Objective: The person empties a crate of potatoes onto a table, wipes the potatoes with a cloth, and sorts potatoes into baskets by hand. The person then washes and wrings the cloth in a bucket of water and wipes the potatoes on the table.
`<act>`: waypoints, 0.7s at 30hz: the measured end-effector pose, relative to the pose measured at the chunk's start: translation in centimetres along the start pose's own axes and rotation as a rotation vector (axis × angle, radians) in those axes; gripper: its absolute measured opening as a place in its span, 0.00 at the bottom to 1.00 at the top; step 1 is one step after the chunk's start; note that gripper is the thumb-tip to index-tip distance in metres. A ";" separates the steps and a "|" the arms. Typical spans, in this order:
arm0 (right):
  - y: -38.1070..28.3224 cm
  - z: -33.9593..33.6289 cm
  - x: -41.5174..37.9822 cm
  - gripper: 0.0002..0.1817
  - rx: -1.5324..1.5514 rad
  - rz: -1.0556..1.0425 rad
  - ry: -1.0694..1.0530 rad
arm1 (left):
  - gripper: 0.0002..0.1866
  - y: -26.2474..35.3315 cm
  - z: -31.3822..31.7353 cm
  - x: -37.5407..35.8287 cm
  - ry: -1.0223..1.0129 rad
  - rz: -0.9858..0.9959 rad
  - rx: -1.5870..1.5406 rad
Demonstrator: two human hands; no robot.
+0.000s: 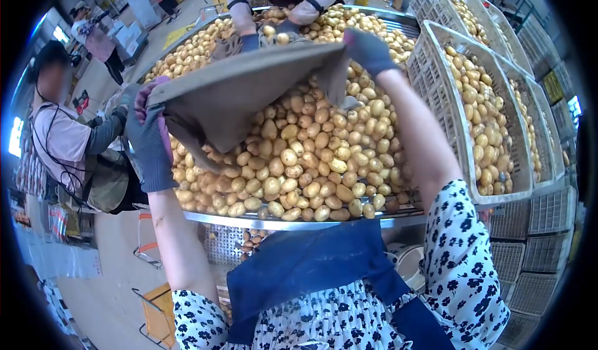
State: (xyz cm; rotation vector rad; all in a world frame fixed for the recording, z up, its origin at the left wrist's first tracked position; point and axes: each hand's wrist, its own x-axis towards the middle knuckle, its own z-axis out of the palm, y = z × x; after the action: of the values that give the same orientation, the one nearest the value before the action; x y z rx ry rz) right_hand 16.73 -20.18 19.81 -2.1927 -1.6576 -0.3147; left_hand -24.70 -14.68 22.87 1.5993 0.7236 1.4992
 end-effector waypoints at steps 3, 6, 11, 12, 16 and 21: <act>1.6 -7.0 1.2 0.12 -0.049 0.065 0.276 | 0.17 1.8 -0.6 -0.8 -0.022 0.069 0.163; 3.5 -15.5 -1.3 0.25 0.178 -0.123 0.266 | 0.19 1.0 -1.9 -2.4 0.157 0.254 0.030; -1.5 -16.6 -12.2 0.07 0.196 -0.063 0.748 | 0.24 6.0 -1.9 -9.9 -0.102 0.008 0.080; -1.9 -16.0 -15.3 0.05 0.363 0.085 0.566 | 0.24 5.2 -3.7 -11.1 -0.280 -0.112 0.212; -1.4 -12.4 -21.5 0.10 0.622 0.041 -0.268 | 0.34 1.5 -6.0 -13.4 -0.719 -1.002 0.536; 0.0 -3.6 -20.1 0.19 0.214 0.127 -0.424 | 0.28 -5.6 -1.6 -13.7 -0.619 -0.443 0.701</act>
State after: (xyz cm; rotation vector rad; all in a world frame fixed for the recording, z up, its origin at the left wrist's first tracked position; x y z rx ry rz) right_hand 11.19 -39.29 15.17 -2.2907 -1.6494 0.3723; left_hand -27.40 -23.17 10.91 2.0750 1.1986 0.3810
